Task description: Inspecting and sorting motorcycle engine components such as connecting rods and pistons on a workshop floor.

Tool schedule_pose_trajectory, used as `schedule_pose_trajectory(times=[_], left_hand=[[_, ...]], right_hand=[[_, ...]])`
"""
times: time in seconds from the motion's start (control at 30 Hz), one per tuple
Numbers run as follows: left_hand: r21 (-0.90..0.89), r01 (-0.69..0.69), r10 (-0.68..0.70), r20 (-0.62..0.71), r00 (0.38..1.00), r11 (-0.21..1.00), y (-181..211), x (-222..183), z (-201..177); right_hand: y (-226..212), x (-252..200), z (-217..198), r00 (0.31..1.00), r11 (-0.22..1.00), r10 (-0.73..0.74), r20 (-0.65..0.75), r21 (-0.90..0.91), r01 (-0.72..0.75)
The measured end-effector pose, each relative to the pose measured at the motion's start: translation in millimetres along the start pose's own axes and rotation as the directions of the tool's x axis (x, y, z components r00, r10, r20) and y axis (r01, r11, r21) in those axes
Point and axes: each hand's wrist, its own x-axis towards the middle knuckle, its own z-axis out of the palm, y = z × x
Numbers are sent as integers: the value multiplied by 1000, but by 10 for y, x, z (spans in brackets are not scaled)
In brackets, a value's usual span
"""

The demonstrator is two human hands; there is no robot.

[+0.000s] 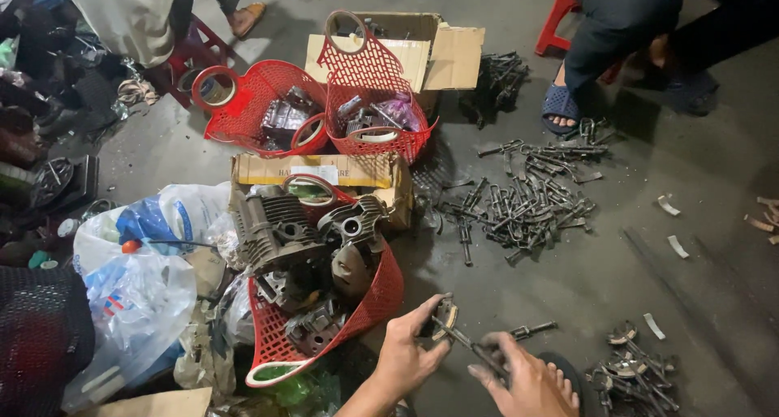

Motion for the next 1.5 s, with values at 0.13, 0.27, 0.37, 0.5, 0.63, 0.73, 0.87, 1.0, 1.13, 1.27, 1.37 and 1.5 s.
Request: schedule_pose_trajectory(times=[0.13, 0.27, 0.37, 0.5, 0.63, 0.73, 0.87, 1.0, 1.13, 1.27, 1.37, 1.5], left_hand=[[12, 22, -23, 24, 999, 1000, -8, -7, -14], [15, 16, -16, 30, 999, 1000, 1, -24, -17], [17, -19, 18, 33, 999, 1000, 11, -39, -21], [-3, 3, -3, 78, 997, 1000, 67, -42, -64], [3, -76, 76, 74, 994, 997, 21, -59, -67], [-26, -7, 9, 93, 996, 1000, 22, -66, -71], [61, -105, 96, 130, 987, 993, -65, -105, -66], [62, -141, 129, 170, 977, 988, -199, -155, -27], [45, -168, 159, 167, 973, 985, -161, -86, -44], [89, -74, 53, 217, 975, 993, -103, -56, -32], [94, -68, 48, 199, 979, 993, -153, -86, 3], [84, -128, 109, 203, 973, 988, -190, -112, -17]], right_hand=[[44, -12, 119, 997, 1000, 13, -76, -23, -15], [15, -50, 147, 980, 999, 43, -196, -2, -45], [54, -28, 208, 975, 1000, 11, -223, -22, -16], [220, 36, 330, 955, 995, -100, -279, -34, 94], [297, 74, 400, 883, 979, -202, -423, -60, 196], [334, 131, 353, 875, 971, -236, -424, -72, 227], [687, 401, 406, 997, 885, 61, -50, 465, -31], [946, 495, 387, 824, 317, -226, 519, 839, -442], [450, 196, 232, 986, 865, -15, 167, 496, -71], [278, 66, 169, 995, 1000, 11, -102, -3, -12], [531, 181, 309, 991, 998, -8, -134, 59, 16], [1071, 566, 605, 936, 505, -157, 314, 841, -197]])
